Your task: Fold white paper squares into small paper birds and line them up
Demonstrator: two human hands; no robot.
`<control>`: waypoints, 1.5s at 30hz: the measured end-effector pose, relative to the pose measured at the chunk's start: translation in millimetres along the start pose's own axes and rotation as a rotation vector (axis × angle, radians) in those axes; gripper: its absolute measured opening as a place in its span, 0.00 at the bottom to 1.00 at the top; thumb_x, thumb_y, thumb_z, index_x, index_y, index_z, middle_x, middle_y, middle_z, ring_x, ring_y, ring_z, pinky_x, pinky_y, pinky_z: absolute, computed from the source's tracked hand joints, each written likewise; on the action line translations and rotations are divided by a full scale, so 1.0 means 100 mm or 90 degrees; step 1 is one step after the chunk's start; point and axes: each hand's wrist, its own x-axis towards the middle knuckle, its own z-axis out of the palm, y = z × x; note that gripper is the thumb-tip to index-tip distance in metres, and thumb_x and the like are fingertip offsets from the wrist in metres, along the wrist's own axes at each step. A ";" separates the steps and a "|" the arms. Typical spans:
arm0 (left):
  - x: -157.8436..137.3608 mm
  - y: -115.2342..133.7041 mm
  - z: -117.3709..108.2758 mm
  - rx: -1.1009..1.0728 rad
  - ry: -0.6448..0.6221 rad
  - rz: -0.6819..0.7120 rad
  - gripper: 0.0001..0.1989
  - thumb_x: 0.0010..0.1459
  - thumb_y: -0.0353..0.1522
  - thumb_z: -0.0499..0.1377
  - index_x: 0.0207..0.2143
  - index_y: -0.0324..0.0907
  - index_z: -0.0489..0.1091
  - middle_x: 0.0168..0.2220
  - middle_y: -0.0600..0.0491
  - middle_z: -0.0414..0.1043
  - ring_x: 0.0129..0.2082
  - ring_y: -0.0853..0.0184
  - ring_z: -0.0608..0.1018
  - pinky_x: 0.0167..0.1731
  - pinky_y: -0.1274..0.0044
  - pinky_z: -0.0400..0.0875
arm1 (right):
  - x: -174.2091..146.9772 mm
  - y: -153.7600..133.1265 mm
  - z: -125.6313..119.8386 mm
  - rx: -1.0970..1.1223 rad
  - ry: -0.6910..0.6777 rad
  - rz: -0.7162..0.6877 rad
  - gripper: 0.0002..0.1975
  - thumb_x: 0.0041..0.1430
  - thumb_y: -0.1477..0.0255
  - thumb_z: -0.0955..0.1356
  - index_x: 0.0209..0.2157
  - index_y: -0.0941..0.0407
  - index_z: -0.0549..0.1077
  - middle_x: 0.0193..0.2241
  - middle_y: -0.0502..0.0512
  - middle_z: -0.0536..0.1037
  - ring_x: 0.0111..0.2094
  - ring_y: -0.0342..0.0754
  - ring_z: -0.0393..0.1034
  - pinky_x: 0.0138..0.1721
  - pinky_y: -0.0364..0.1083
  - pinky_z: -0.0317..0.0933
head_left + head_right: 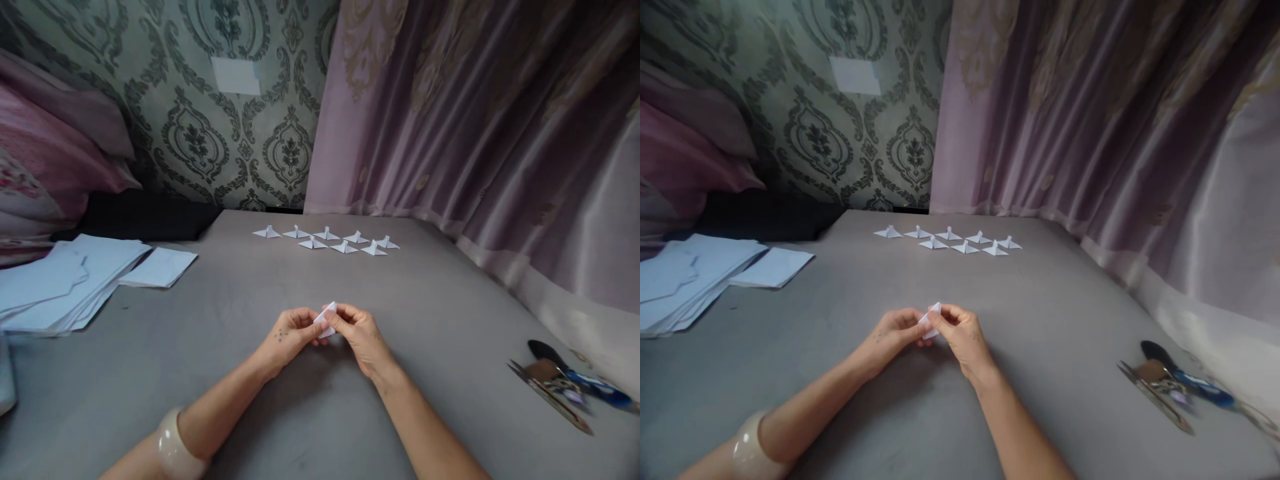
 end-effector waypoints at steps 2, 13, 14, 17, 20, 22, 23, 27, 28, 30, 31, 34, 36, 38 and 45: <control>0.02 -0.02 0.00 0.012 0.004 -0.004 0.16 0.48 0.42 0.65 0.28 0.36 0.72 0.23 0.52 0.74 0.23 0.72 0.73 0.27 0.80 0.65 | 0.02 0.03 -0.01 0.007 -0.007 0.000 0.12 0.45 0.62 0.74 0.28 0.57 0.79 0.23 0.50 0.77 0.25 0.42 0.67 0.32 0.43 0.60; 0.01 -0.06 -0.03 -0.018 -0.029 -0.053 0.16 0.47 0.40 0.66 0.27 0.35 0.73 0.23 0.49 0.75 0.23 0.69 0.77 0.23 0.81 0.66 | 0.11 0.09 -0.05 0.084 -0.008 0.095 0.20 0.41 0.55 0.74 0.24 0.60 0.77 0.20 0.54 0.75 0.21 0.44 0.66 0.25 0.44 0.58; 0.01 -0.07 -0.04 -0.030 -0.023 -0.059 0.15 0.47 0.40 0.66 0.26 0.35 0.73 0.23 0.49 0.75 0.23 0.69 0.77 0.23 0.82 0.66 | 0.11 0.08 -0.06 0.084 -0.018 0.094 0.21 0.42 0.54 0.73 0.25 0.60 0.78 0.20 0.54 0.76 0.21 0.44 0.66 0.26 0.44 0.59; 0.03 -0.10 -0.06 -0.055 -0.013 -0.052 0.14 0.47 0.38 0.67 0.26 0.35 0.73 0.23 0.49 0.75 0.24 0.70 0.77 0.23 0.82 0.67 | 0.09 0.07 -0.06 0.044 -0.035 0.069 0.20 0.43 0.54 0.73 0.25 0.60 0.78 0.21 0.52 0.76 0.22 0.42 0.65 0.27 0.42 0.57; 0.04 -0.11 -0.08 -0.053 -0.021 -0.050 0.14 0.48 0.38 0.67 0.29 0.34 0.74 0.25 0.48 0.76 0.25 0.71 0.77 0.23 0.83 0.67 | 0.09 0.09 -0.05 0.012 -0.005 0.041 0.17 0.40 0.58 0.75 0.22 0.60 0.76 0.17 0.48 0.73 0.20 0.39 0.61 0.25 0.41 0.53; 0.04 -0.10 -0.08 -0.035 -0.034 -0.057 0.15 0.47 0.38 0.68 0.30 0.34 0.74 0.27 0.47 0.76 0.25 0.71 0.77 0.22 0.83 0.66 | 0.09 0.11 -0.04 0.018 0.011 0.042 0.17 0.39 0.58 0.75 0.23 0.59 0.76 0.17 0.48 0.73 0.20 0.38 0.61 0.25 0.41 0.53; 0.03 -0.10 -0.08 -0.024 -0.039 -0.057 0.16 0.46 0.38 0.68 0.30 0.33 0.74 0.27 0.47 0.76 0.24 0.71 0.76 0.22 0.83 0.66 | 0.09 0.12 -0.03 0.019 0.013 0.046 0.18 0.39 0.58 0.75 0.24 0.59 0.76 0.18 0.48 0.73 0.20 0.38 0.61 0.25 0.41 0.53; 0.02 -0.10 -0.05 -0.011 -0.011 -0.028 0.16 0.43 0.39 0.69 0.26 0.34 0.72 0.22 0.51 0.74 0.19 0.74 0.73 0.19 0.82 0.63 | 0.06 0.10 -0.04 0.002 -0.020 0.059 0.19 0.39 0.58 0.75 0.26 0.60 0.78 0.20 0.50 0.75 0.21 0.39 0.64 0.26 0.41 0.54; 0.02 -0.10 -0.05 -0.015 -0.001 -0.018 0.16 0.43 0.39 0.69 0.25 0.35 0.71 0.22 0.51 0.74 0.19 0.74 0.72 0.20 0.82 0.63 | 0.06 0.09 -0.05 -0.007 -0.035 0.062 0.19 0.38 0.59 0.76 0.27 0.60 0.78 0.21 0.50 0.76 0.22 0.39 0.65 0.27 0.41 0.55; 0.02 -0.11 -0.05 -0.020 0.008 0.001 0.16 0.42 0.39 0.69 0.24 0.35 0.70 0.21 0.53 0.73 0.18 0.75 0.71 0.20 0.82 0.63 | 0.05 0.08 -0.06 -0.026 -0.059 0.064 0.19 0.36 0.61 0.77 0.28 0.60 0.79 0.22 0.51 0.77 0.24 0.40 0.66 0.28 0.41 0.56; 0.02 -0.12 -0.05 -0.020 0.008 0.010 0.16 0.42 0.39 0.69 0.24 0.35 0.70 0.21 0.53 0.72 0.18 0.76 0.70 0.21 0.82 0.63 | 0.05 0.07 -0.06 -0.034 -0.066 0.062 0.18 0.36 0.61 0.77 0.27 0.60 0.79 0.22 0.51 0.77 0.24 0.40 0.66 0.28 0.41 0.56; 0.02 -0.11 -0.07 -0.018 -0.012 0.029 0.17 0.41 0.39 0.69 0.26 0.35 0.71 0.21 0.53 0.72 0.19 0.75 0.71 0.23 0.81 0.65 | 0.07 0.08 -0.09 -0.053 -0.072 0.050 0.17 0.36 0.61 0.77 0.24 0.60 0.78 0.21 0.51 0.76 0.24 0.39 0.66 0.28 0.41 0.56; 0.02 -0.10 -0.09 -0.016 -0.033 0.035 0.18 0.40 0.39 0.69 0.28 0.35 0.72 0.23 0.52 0.74 0.21 0.73 0.73 0.26 0.80 0.68 | 0.09 0.08 -0.11 -0.065 -0.077 0.046 0.17 0.37 0.61 0.76 0.24 0.60 0.77 0.21 0.50 0.76 0.23 0.39 0.65 0.28 0.41 0.56; 0.02 -0.09 -0.11 -0.012 -0.049 0.034 0.18 0.40 0.39 0.69 0.29 0.35 0.71 0.25 0.50 0.75 0.22 0.72 0.74 0.28 0.78 0.70 | 0.12 0.08 -0.14 -0.083 -0.087 0.044 0.17 0.39 0.61 0.76 0.26 0.60 0.78 0.21 0.51 0.75 0.22 0.39 0.65 0.28 0.41 0.57; 0.12 -0.13 -0.19 0.052 0.018 0.067 0.10 0.47 0.34 0.64 0.28 0.35 0.71 0.24 0.51 0.75 0.23 0.71 0.75 0.28 0.79 0.69 | 0.26 0.04 -0.11 -0.183 -0.111 -0.051 0.14 0.41 0.66 0.74 0.30 0.60 0.79 0.24 0.53 0.77 0.24 0.42 0.67 0.31 0.44 0.61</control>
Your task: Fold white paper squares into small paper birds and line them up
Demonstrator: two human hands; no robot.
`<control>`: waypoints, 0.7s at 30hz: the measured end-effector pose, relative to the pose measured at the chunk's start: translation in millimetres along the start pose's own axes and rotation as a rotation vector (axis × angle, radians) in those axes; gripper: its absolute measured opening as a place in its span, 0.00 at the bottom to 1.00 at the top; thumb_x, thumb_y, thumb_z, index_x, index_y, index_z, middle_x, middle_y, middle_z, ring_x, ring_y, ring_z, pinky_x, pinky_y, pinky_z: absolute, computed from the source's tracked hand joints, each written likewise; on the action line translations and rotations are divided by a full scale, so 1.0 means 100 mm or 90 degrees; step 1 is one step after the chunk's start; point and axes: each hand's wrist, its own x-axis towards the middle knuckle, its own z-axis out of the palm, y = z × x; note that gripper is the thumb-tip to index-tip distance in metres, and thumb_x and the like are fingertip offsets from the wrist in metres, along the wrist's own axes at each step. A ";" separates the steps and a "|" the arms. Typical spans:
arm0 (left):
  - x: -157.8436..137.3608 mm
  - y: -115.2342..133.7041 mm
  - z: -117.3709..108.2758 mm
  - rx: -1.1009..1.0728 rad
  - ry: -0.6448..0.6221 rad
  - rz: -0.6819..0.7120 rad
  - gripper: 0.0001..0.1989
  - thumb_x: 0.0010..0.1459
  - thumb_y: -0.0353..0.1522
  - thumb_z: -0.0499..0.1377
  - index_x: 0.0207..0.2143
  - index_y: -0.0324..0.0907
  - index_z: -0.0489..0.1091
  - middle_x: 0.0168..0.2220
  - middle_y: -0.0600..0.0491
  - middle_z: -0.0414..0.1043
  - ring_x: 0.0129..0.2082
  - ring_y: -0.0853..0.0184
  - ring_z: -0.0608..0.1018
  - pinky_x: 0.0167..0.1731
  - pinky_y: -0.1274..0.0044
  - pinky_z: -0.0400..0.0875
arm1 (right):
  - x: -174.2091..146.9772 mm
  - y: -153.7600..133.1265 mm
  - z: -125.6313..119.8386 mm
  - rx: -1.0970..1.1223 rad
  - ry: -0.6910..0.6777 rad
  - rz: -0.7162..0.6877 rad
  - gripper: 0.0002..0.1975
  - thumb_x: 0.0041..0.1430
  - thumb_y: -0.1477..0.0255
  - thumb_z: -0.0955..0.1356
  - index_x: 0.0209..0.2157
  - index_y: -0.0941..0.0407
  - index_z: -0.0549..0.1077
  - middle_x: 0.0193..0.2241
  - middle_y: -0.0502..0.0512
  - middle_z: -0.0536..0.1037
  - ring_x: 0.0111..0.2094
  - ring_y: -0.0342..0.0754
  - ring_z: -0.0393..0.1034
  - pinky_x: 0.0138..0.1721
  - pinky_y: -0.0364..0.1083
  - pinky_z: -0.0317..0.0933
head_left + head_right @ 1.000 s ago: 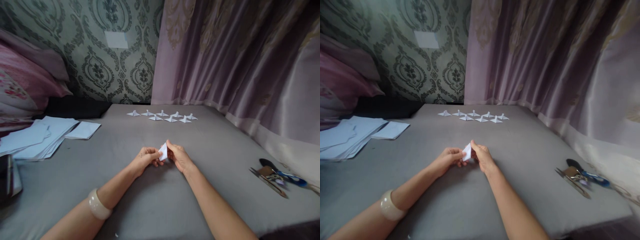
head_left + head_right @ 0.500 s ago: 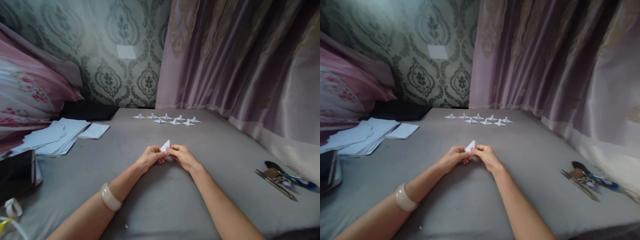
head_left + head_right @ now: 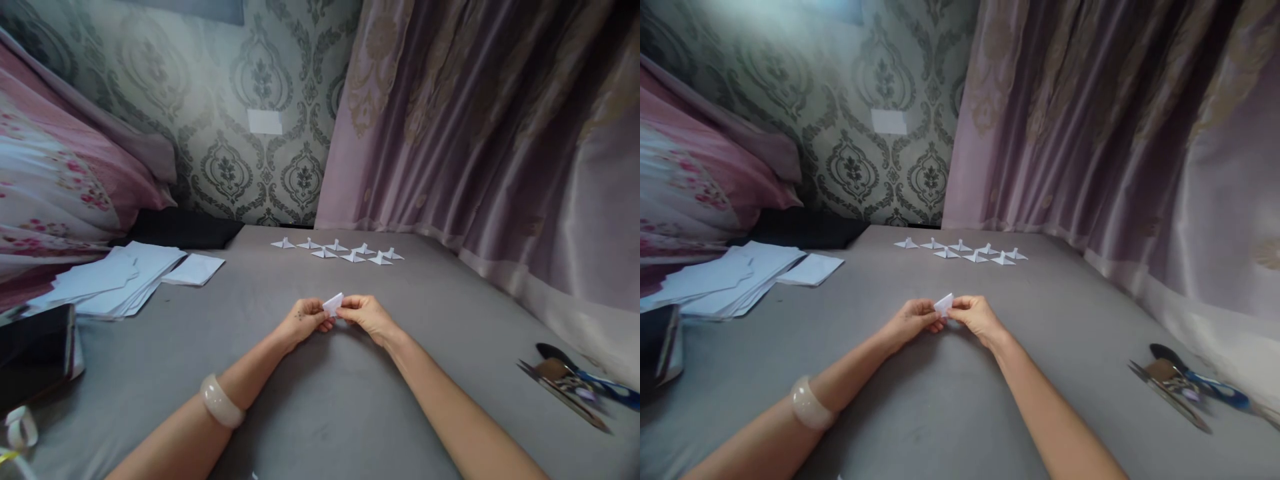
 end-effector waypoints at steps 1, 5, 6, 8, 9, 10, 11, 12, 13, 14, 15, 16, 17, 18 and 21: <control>0.03 -0.02 -0.02 0.015 0.020 0.014 0.08 0.48 0.33 0.63 0.28 0.36 0.71 0.24 0.52 0.74 0.23 0.72 0.75 0.28 0.79 0.69 | 0.03 0.00 0.02 -0.020 0.011 -0.030 0.13 0.42 0.66 0.74 0.31 0.60 0.79 0.25 0.53 0.77 0.26 0.43 0.68 0.34 0.45 0.61; 0.13 -0.06 -0.15 0.075 0.109 0.069 0.06 0.51 0.29 0.56 0.31 0.37 0.71 0.27 0.51 0.75 0.27 0.70 0.76 0.30 0.79 0.69 | 0.13 0.03 0.09 -0.116 0.069 -0.167 0.07 0.50 0.71 0.70 0.32 0.56 0.80 0.31 0.54 0.76 0.35 0.47 0.69 0.42 0.48 0.60; 0.15 -0.07 -0.18 0.092 0.133 0.081 0.07 0.51 0.29 0.55 0.32 0.37 0.70 0.28 0.50 0.75 0.28 0.69 0.76 0.31 0.78 0.69 | 0.14 0.05 0.10 -0.184 0.083 -0.227 0.08 0.53 0.73 0.68 0.34 0.55 0.79 0.33 0.55 0.76 0.36 0.48 0.68 0.43 0.48 0.60; 0.17 -0.07 -0.24 0.135 0.170 0.104 0.09 0.51 0.28 0.54 0.35 0.37 0.70 0.32 0.48 0.76 0.32 0.67 0.77 0.33 0.76 0.70 | 0.14 0.08 0.10 -0.388 0.095 -0.366 0.13 0.58 0.78 0.63 0.38 0.54 0.78 0.35 0.57 0.76 0.38 0.49 0.68 0.45 0.49 0.59; 0.17 -0.06 -0.26 0.162 0.182 0.115 0.09 0.51 0.28 0.54 0.36 0.37 0.70 0.34 0.48 0.76 0.33 0.66 0.76 0.35 0.76 0.69 | 0.14 0.10 0.09 -0.502 0.089 -0.430 0.15 0.59 0.79 0.62 0.39 0.55 0.78 0.35 0.58 0.76 0.38 0.50 0.68 0.44 0.50 0.60; 0.17 -0.05 -0.27 0.189 0.187 0.126 0.10 0.51 0.28 0.54 0.36 0.37 0.71 0.35 0.48 0.76 0.34 0.66 0.76 0.36 0.75 0.69 | 0.13 0.12 0.08 -0.602 0.076 -0.477 0.16 0.60 0.81 0.60 0.40 0.55 0.77 0.36 0.59 0.76 0.38 0.50 0.68 0.44 0.50 0.60; 0.16 -0.05 -0.28 0.217 0.187 0.135 0.10 0.51 0.28 0.54 0.36 0.37 0.71 0.35 0.48 0.76 0.35 0.65 0.76 0.37 0.75 0.69 | 0.12 0.15 0.07 -0.673 0.059 -0.501 0.16 0.60 0.81 0.60 0.41 0.56 0.77 0.36 0.60 0.76 0.38 0.51 0.68 0.43 0.50 0.61; 0.15 -0.04 -0.27 0.245 0.182 0.141 0.10 0.52 0.28 0.54 0.36 0.37 0.72 0.35 0.48 0.76 0.35 0.65 0.75 0.38 0.75 0.69 | 0.11 0.17 0.05 -0.719 0.040 -0.511 0.16 0.61 0.81 0.60 0.41 0.56 0.76 0.37 0.60 0.75 0.38 0.51 0.68 0.42 0.50 0.62; 0.14 -0.03 -0.26 0.272 0.174 0.146 0.10 0.52 0.28 0.54 0.36 0.38 0.73 0.34 0.49 0.76 0.34 0.66 0.75 0.38 0.74 0.68 | 0.10 0.19 0.04 -0.744 0.019 -0.512 0.15 0.61 0.81 0.60 0.41 0.57 0.76 0.38 0.61 0.75 0.39 0.51 0.68 0.42 0.50 0.63; 0.12 -0.02 -0.24 0.297 0.164 0.148 0.10 0.52 0.28 0.54 0.35 0.38 0.73 0.33 0.49 0.75 0.33 0.66 0.75 0.38 0.74 0.68 | 0.09 0.21 0.02 -0.751 -0.001 -0.502 0.15 0.61 0.81 0.60 0.42 0.57 0.76 0.39 0.61 0.75 0.40 0.51 0.68 0.43 0.49 0.63; 0.11 -0.01 -0.23 0.318 0.152 0.148 0.10 0.52 0.28 0.55 0.35 0.39 0.74 0.32 0.50 0.75 0.32 0.66 0.74 0.37 0.74 0.68 | 0.07 0.22 0.01 -0.745 -0.019 -0.486 0.15 0.61 0.81 0.60 0.43 0.57 0.75 0.40 0.60 0.75 0.41 0.51 0.68 0.43 0.48 0.64; 0.10 -0.01 -0.22 0.342 0.138 0.153 0.10 0.51 0.27 0.55 0.34 0.39 0.75 0.31 0.51 0.74 0.32 0.66 0.74 0.38 0.74 0.67 | 0.06 0.24 -0.01 -0.729 -0.034 -0.467 0.15 0.60 0.82 0.60 0.43 0.57 0.75 0.41 0.59 0.74 0.42 0.50 0.67 0.44 0.48 0.64; 0.09 -0.01 -0.21 0.374 0.118 0.167 0.10 0.51 0.26 0.55 0.34 0.40 0.75 0.31 0.51 0.74 0.32 0.65 0.73 0.39 0.73 0.67 | 0.05 0.25 -0.01 -0.708 -0.045 -0.446 0.16 0.60 0.82 0.60 0.44 0.57 0.74 0.41 0.59 0.74 0.43 0.49 0.67 0.45 0.47 0.64; 0.08 -0.02 -0.21 0.417 0.094 0.189 0.11 0.51 0.26 0.55 0.35 0.40 0.75 0.33 0.51 0.74 0.34 0.65 0.73 0.40 0.73 0.66 | 0.03 0.25 -0.02 -0.685 -0.051 -0.427 0.17 0.58 0.83 0.60 0.44 0.57 0.74 0.42 0.58 0.74 0.44 0.49 0.67 0.47 0.47 0.63; 0.09 -0.06 -0.22 0.555 0.032 0.270 0.14 0.52 0.24 0.54 0.40 0.40 0.74 0.40 0.48 0.74 0.40 0.62 0.72 0.45 0.71 0.65 | 0.01 0.24 -0.02 -0.629 -0.024 -0.365 0.18 0.56 0.84 0.60 0.44 0.56 0.73 0.43 0.57 0.73 0.45 0.48 0.67 0.49 0.47 0.62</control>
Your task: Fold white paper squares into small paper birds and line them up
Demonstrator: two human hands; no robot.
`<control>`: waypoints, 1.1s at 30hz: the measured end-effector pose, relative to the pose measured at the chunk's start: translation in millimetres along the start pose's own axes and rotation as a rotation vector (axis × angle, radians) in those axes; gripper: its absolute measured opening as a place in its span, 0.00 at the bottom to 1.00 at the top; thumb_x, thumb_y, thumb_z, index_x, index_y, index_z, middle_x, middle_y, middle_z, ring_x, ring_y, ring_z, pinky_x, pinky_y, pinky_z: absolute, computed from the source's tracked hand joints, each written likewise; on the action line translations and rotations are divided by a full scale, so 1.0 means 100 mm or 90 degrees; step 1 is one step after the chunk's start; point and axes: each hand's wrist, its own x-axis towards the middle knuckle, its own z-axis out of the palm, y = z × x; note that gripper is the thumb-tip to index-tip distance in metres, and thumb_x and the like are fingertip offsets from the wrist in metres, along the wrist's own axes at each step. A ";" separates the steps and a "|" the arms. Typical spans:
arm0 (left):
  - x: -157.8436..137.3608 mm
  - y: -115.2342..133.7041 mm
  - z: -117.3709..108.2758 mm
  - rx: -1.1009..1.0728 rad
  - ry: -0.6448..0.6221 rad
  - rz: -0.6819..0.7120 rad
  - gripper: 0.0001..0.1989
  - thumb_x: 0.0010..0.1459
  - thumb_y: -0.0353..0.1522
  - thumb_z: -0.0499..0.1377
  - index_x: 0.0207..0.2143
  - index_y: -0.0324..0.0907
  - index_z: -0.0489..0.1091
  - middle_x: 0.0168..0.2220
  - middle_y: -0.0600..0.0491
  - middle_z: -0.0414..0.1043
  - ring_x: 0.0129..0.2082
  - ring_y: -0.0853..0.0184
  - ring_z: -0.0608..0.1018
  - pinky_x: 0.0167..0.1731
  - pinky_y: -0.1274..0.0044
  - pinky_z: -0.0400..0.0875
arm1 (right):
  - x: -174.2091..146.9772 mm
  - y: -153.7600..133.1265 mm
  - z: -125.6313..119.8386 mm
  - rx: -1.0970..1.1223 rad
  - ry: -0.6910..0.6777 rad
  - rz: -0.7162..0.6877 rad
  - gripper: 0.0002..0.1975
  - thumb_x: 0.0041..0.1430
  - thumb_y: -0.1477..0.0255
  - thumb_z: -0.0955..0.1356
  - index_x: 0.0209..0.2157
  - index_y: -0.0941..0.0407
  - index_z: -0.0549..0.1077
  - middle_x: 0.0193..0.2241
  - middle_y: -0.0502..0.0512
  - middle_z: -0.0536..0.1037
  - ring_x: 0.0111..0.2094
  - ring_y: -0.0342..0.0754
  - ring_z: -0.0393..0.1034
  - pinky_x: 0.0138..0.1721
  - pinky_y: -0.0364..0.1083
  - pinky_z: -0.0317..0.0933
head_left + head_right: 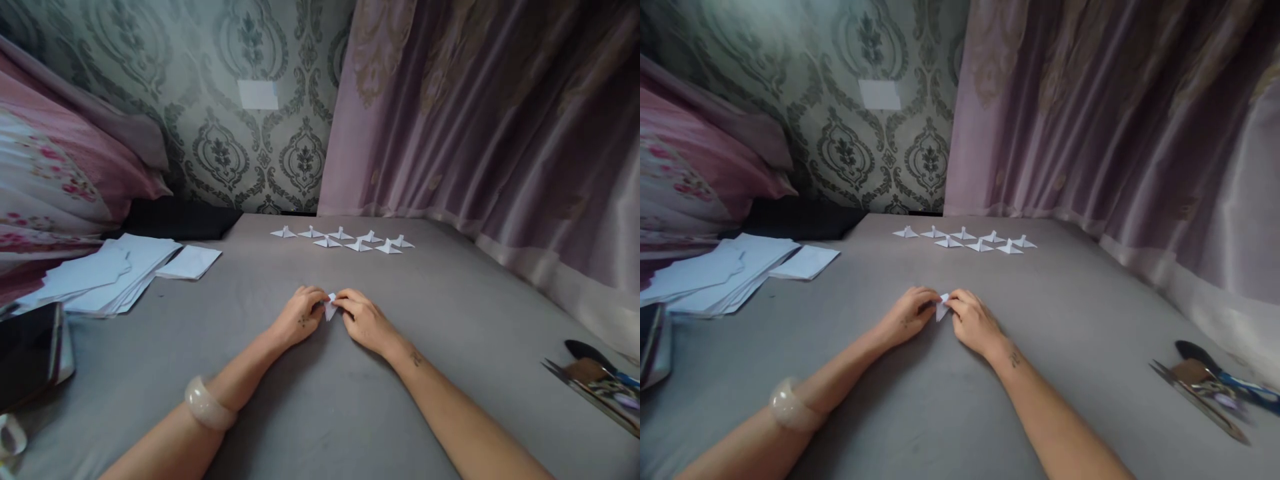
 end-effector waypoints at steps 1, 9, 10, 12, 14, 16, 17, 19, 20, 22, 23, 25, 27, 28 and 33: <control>0.00 -0.02 0.01 0.030 -0.006 0.017 0.15 0.53 0.24 0.53 0.41 0.40 0.73 0.42 0.47 0.73 0.42 0.61 0.71 0.45 0.71 0.65 | 0.00 -0.01 0.00 0.010 0.008 0.025 0.18 0.56 0.84 0.60 0.44 0.56 0.73 0.43 0.57 0.73 0.45 0.48 0.67 0.49 0.47 0.62; 0.07 -0.05 -0.04 0.046 -0.040 -0.020 0.16 0.49 0.24 0.56 0.41 0.39 0.74 0.42 0.46 0.71 0.42 0.62 0.71 0.44 0.72 0.66 | 0.02 -0.10 -0.01 0.019 0.035 0.129 0.12 0.56 0.78 0.64 0.41 0.56 0.74 0.41 0.56 0.73 0.44 0.49 0.67 0.49 0.46 0.61; 0.09 -0.06 -0.06 0.033 -0.055 -0.028 0.15 0.50 0.24 0.56 0.41 0.40 0.74 0.42 0.46 0.71 0.41 0.63 0.72 0.42 0.73 0.67 | 0.02 -0.10 0.00 0.019 0.039 0.134 0.12 0.56 0.78 0.64 0.41 0.56 0.74 0.41 0.56 0.73 0.44 0.49 0.67 0.49 0.47 0.61; 0.15 -0.07 -0.11 0.009 -0.088 -0.031 0.13 0.53 0.26 0.55 0.39 0.40 0.75 0.39 0.48 0.72 0.37 0.66 0.73 0.38 0.76 0.67 | 0.02 -0.09 0.01 0.021 0.049 0.143 0.10 0.56 0.76 0.65 0.40 0.56 0.74 0.40 0.56 0.73 0.43 0.50 0.67 0.48 0.47 0.61; 0.20 -0.10 -0.15 0.000 -0.108 -0.025 0.11 0.55 0.29 0.55 0.37 0.41 0.76 0.37 0.49 0.72 0.33 0.68 0.73 0.36 0.77 0.67 | 0.03 -0.08 0.02 0.027 0.059 0.146 0.08 0.57 0.74 0.65 0.38 0.56 0.75 0.39 0.56 0.74 0.42 0.49 0.67 0.47 0.47 0.61; 0.24 -0.14 -0.16 -0.001 -0.113 -0.027 0.10 0.56 0.31 0.54 0.35 0.41 0.76 0.36 0.50 0.72 0.32 0.68 0.73 0.36 0.77 0.66 | 0.05 -0.06 0.03 0.035 0.068 0.145 0.08 0.59 0.74 0.64 0.36 0.56 0.76 0.38 0.56 0.74 0.41 0.48 0.67 0.46 0.46 0.61; 0.26 -0.15 -0.16 -0.001 -0.112 -0.034 0.10 0.57 0.31 0.54 0.35 0.41 0.76 0.35 0.50 0.72 0.33 0.68 0.73 0.36 0.78 0.66 | 0.06 -0.05 0.03 0.040 0.072 0.146 0.08 0.59 0.74 0.64 0.34 0.56 0.76 0.37 0.56 0.74 0.41 0.48 0.67 0.46 0.46 0.61; 0.28 -0.17 -0.15 -0.002 -0.110 -0.050 0.10 0.57 0.32 0.54 0.33 0.41 0.76 0.34 0.50 0.72 0.33 0.68 0.73 0.35 0.78 0.65 | 0.08 -0.03 0.05 0.052 0.080 0.155 0.09 0.60 0.75 0.63 0.32 0.57 0.76 0.35 0.56 0.75 0.40 0.47 0.67 0.45 0.45 0.61; 0.29 -0.17 -0.15 -0.001 -0.109 -0.059 0.10 0.57 0.33 0.55 0.33 0.41 0.76 0.33 0.50 0.72 0.33 0.68 0.73 0.35 0.78 0.65 | 0.09 -0.02 0.05 0.059 0.084 0.164 0.09 0.60 0.75 0.64 0.30 0.57 0.76 0.35 0.56 0.75 0.39 0.47 0.68 0.44 0.45 0.61; 0.31 -0.17 -0.14 0.010 -0.106 -0.080 0.10 0.56 0.34 0.55 0.32 0.41 0.75 0.32 0.51 0.71 0.31 0.68 0.73 0.34 0.77 0.64 | 0.11 0.00 0.07 0.073 0.095 0.185 0.09 0.59 0.75 0.64 0.29 0.56 0.76 0.34 0.55 0.75 0.38 0.46 0.68 0.44 0.45 0.61; 0.31 -0.16 -0.13 0.019 -0.105 -0.088 0.10 0.56 0.34 0.55 0.31 0.40 0.75 0.32 0.51 0.71 0.31 0.68 0.72 0.33 0.77 0.64 | 0.12 0.01 0.08 0.079 0.100 0.196 0.09 0.59 0.75 0.65 0.28 0.56 0.76 0.34 0.55 0.75 0.38 0.46 0.68 0.43 0.45 0.61; 0.32 -0.15 -0.13 0.038 -0.099 -0.102 0.10 0.56 0.34 0.55 0.31 0.40 0.75 0.30 0.52 0.70 0.29 0.68 0.71 0.32 0.77 0.64 | 0.13 0.02 0.11 0.095 0.109 0.219 0.09 0.58 0.75 0.65 0.27 0.56 0.76 0.34 0.55 0.75 0.37 0.46 0.69 0.43 0.44 0.61; 0.32 -0.13 -0.12 0.052 -0.090 -0.110 0.10 0.55 0.34 0.55 0.30 0.40 0.75 0.30 0.52 0.69 0.29 0.69 0.71 0.31 0.77 0.64 | 0.15 0.04 0.12 0.111 0.112 0.242 0.08 0.57 0.74 0.66 0.26 0.56 0.76 0.33 0.54 0.75 0.36 0.45 0.69 0.41 0.44 0.61; 0.32 -0.13 -0.12 0.055 -0.084 -0.109 0.10 0.55 0.34 0.55 0.30 0.40 0.74 0.30 0.52 0.68 0.29 0.68 0.71 0.32 0.77 0.64 | 0.16 0.05 0.13 0.119 0.112 0.254 0.08 0.56 0.74 0.66 0.25 0.56 0.76 0.33 0.54 0.75 0.35 0.45 0.69 0.40 0.43 0.61; 0.31 -0.15 -0.09 0.052 -0.069 -0.077 0.10 0.56 0.33 0.54 0.31 0.40 0.75 0.33 0.50 0.68 0.32 0.67 0.71 0.34 0.75 0.66 | 0.19 0.08 0.12 0.155 0.110 0.291 0.08 0.55 0.73 0.67 0.24 0.56 0.77 0.34 0.53 0.75 0.34 0.44 0.70 0.39 0.43 0.61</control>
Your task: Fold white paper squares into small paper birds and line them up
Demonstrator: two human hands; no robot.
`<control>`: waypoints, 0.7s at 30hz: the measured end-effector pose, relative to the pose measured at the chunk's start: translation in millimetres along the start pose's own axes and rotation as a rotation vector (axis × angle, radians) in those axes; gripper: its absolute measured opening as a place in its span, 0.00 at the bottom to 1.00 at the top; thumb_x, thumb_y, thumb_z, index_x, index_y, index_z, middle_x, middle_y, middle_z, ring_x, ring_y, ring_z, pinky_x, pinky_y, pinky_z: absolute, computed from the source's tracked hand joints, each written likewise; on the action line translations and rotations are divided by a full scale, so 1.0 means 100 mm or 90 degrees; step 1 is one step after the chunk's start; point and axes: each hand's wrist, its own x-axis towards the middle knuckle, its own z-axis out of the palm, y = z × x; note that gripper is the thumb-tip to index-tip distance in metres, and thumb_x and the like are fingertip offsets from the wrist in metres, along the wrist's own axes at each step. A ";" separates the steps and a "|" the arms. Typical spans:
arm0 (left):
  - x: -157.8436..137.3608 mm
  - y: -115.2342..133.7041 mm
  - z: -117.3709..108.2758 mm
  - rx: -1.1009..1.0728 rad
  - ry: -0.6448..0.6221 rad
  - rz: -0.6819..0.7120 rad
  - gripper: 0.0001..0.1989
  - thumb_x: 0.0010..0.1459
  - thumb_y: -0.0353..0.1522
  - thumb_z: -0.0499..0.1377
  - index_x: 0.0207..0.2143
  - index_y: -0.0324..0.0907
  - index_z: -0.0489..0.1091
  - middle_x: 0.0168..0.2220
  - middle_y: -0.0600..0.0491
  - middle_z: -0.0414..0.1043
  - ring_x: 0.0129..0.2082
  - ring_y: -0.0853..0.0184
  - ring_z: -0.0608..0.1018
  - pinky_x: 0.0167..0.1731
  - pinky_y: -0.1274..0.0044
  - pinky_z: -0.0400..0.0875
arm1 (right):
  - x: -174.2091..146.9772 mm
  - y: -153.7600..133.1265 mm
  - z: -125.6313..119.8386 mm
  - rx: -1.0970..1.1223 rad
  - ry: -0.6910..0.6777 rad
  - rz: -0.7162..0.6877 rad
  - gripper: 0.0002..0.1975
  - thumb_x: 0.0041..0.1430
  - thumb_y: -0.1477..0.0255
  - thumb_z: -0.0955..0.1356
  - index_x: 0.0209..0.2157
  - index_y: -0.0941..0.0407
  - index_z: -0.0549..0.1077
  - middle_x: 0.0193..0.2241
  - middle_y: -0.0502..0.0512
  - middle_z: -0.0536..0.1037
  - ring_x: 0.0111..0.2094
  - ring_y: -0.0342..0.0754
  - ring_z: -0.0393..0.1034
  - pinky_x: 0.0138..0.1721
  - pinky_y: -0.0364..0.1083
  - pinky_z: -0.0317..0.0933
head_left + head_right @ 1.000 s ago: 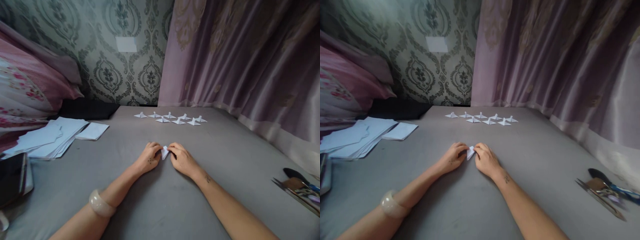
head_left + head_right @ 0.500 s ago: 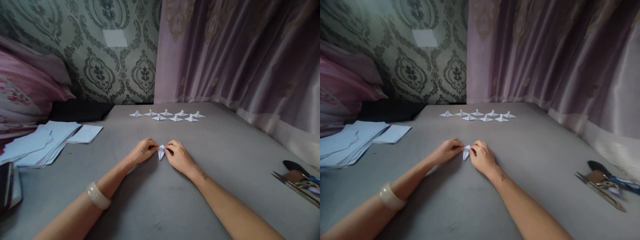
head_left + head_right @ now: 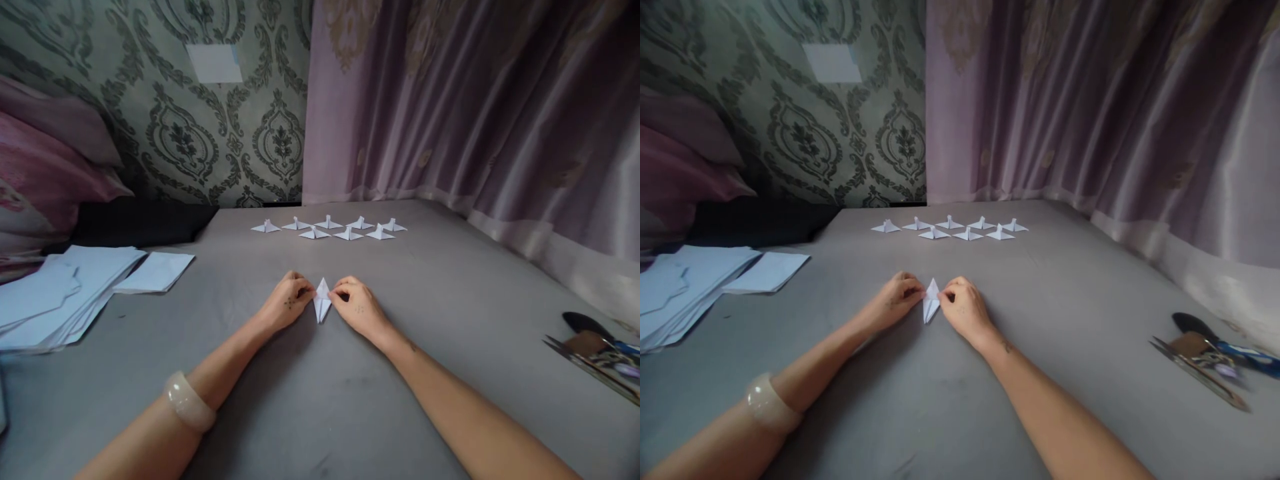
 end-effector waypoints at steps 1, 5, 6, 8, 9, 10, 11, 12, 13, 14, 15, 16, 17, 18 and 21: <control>0.00 -0.01 0.01 -0.002 -0.001 0.003 0.10 0.56 0.32 0.54 0.31 0.40 0.75 0.33 0.49 0.68 0.32 0.67 0.71 0.34 0.75 0.66 | 0.01 0.00 0.00 0.006 -0.001 0.003 0.08 0.54 0.73 0.67 0.23 0.56 0.77 0.34 0.53 0.76 0.34 0.44 0.70 0.39 0.43 0.61; 0.01 -0.03 0.03 -0.007 0.003 0.002 0.10 0.57 0.32 0.54 0.30 0.40 0.74 0.35 0.49 0.67 0.33 0.67 0.71 0.35 0.75 0.66 | 0.02 0.01 0.00 0.028 -0.004 0.021 0.08 0.52 0.73 0.68 0.21 0.55 0.76 0.33 0.53 0.76 0.34 0.44 0.70 0.40 0.44 0.61; 0.01 -0.03 0.03 -0.007 0.002 0.000 0.09 0.57 0.32 0.54 0.30 0.40 0.74 0.36 0.49 0.67 0.33 0.67 0.71 0.35 0.75 0.66 | 0.03 0.01 0.00 0.032 -0.005 0.025 0.08 0.52 0.73 0.68 0.20 0.56 0.76 0.34 0.53 0.76 0.34 0.44 0.70 0.41 0.44 0.61; 0.01 -0.03 0.04 -0.005 -0.003 -0.005 0.09 0.56 0.32 0.54 0.30 0.40 0.73 0.36 0.49 0.67 0.33 0.67 0.71 0.35 0.75 0.66 | 0.03 0.00 0.00 0.039 -0.007 0.033 0.09 0.51 0.74 0.68 0.20 0.56 0.75 0.34 0.53 0.76 0.34 0.44 0.71 0.41 0.44 0.61; 0.01 -0.03 0.04 -0.004 -0.005 -0.007 0.09 0.56 0.32 0.54 0.30 0.40 0.73 0.36 0.49 0.67 0.33 0.67 0.71 0.34 0.75 0.66 | 0.03 -0.01 0.00 0.040 -0.007 0.037 0.08 0.51 0.74 0.68 0.19 0.56 0.75 0.34 0.53 0.76 0.34 0.44 0.71 0.41 0.44 0.61; 0.01 -0.03 0.04 -0.002 -0.006 -0.008 0.08 0.56 0.32 0.54 0.29 0.40 0.73 0.35 0.49 0.67 0.33 0.67 0.71 0.34 0.75 0.66 | 0.03 -0.01 0.00 0.041 -0.007 0.040 0.08 0.51 0.74 0.68 0.19 0.56 0.75 0.34 0.53 0.76 0.35 0.44 0.71 0.41 0.44 0.61; 0.00 -0.03 0.04 0.000 -0.003 -0.009 0.08 0.56 0.32 0.55 0.29 0.40 0.73 0.35 0.49 0.67 0.32 0.67 0.71 0.34 0.75 0.66 | 0.03 -0.01 0.00 0.040 -0.006 0.043 0.08 0.50 0.74 0.69 0.19 0.56 0.74 0.34 0.53 0.75 0.35 0.44 0.71 0.41 0.44 0.61; 0.00 -0.04 0.05 0.002 0.002 -0.009 0.07 0.55 0.32 0.55 0.29 0.40 0.72 0.35 0.50 0.67 0.32 0.67 0.71 0.34 0.75 0.66 | 0.03 -0.01 0.00 0.039 -0.005 0.045 0.08 0.50 0.74 0.69 0.19 0.56 0.74 0.34 0.53 0.75 0.35 0.44 0.71 0.42 0.44 0.61; 0.00 -0.04 0.06 0.005 0.009 -0.010 0.06 0.55 0.31 0.55 0.29 0.40 0.72 0.35 0.50 0.67 0.31 0.67 0.70 0.34 0.75 0.66 | 0.03 -0.01 0.00 0.037 -0.005 0.048 0.07 0.50 0.75 0.69 0.19 0.56 0.74 0.34 0.53 0.75 0.35 0.44 0.71 0.42 0.44 0.61; 0.00 -0.05 0.07 0.007 0.018 -0.008 0.05 0.55 0.31 0.56 0.30 0.40 0.71 0.34 0.50 0.67 0.31 0.68 0.70 0.33 0.76 0.66 | 0.04 -0.01 0.01 0.036 -0.006 0.050 0.07 0.50 0.75 0.69 0.20 0.57 0.73 0.34 0.53 0.75 0.35 0.44 0.70 0.42 0.44 0.60; -0.01 -0.06 0.08 0.010 0.029 -0.003 0.04 0.55 0.31 0.56 0.31 0.40 0.70 0.34 0.51 0.66 0.30 0.68 0.70 0.32 0.76 0.66 | 0.04 -0.01 0.01 0.034 -0.007 0.052 0.07 0.50 0.75 0.69 0.20 0.57 0.73 0.34 0.53 0.75 0.35 0.44 0.70 0.42 0.44 0.60; -0.01 -0.06 0.09 0.013 0.036 0.008 0.04 0.55 0.30 0.56 0.33 0.40 0.70 0.35 0.51 0.67 0.30 0.68 0.70 0.32 0.76 0.66 | 0.04 0.00 0.01 0.030 -0.010 0.052 0.06 0.50 0.74 0.69 0.21 0.57 0.73 0.33 0.53 0.74 0.35 0.44 0.70 0.42 0.44 0.60; -0.01 -0.07 0.10 0.019 0.037 0.028 0.05 0.56 0.30 0.55 0.35 0.41 0.69 0.35 0.51 0.67 0.31 0.68 0.71 0.32 0.76 0.66 | 0.04 0.01 0.01 0.025 -0.011 0.051 0.05 0.50 0.74 0.69 0.22 0.57 0.73 0.33 0.53 0.74 0.35 0.44 0.69 0.42 0.44 0.60; -0.01 -0.07 0.10 0.027 0.031 0.056 0.05 0.57 0.30 0.54 0.36 0.42 0.69 0.36 0.51 0.67 0.33 0.67 0.71 0.33 0.76 0.66 | 0.04 0.02 0.00 0.020 -0.013 0.047 0.04 0.50 0.74 0.70 0.24 0.57 0.73 0.32 0.52 0.74 0.35 0.44 0.69 0.41 0.44 0.60; -0.02 -0.05 0.10 0.077 -0.010 0.149 0.11 0.62 0.28 0.48 0.37 0.43 0.70 0.38 0.50 0.70 0.38 0.65 0.71 0.39 0.75 0.66 | 0.03 0.04 -0.01 0.014 -0.025 0.011 0.01 0.52 0.74 0.69 0.30 0.55 0.74 0.31 0.50 0.72 0.33 0.44 0.68 0.38 0.44 0.61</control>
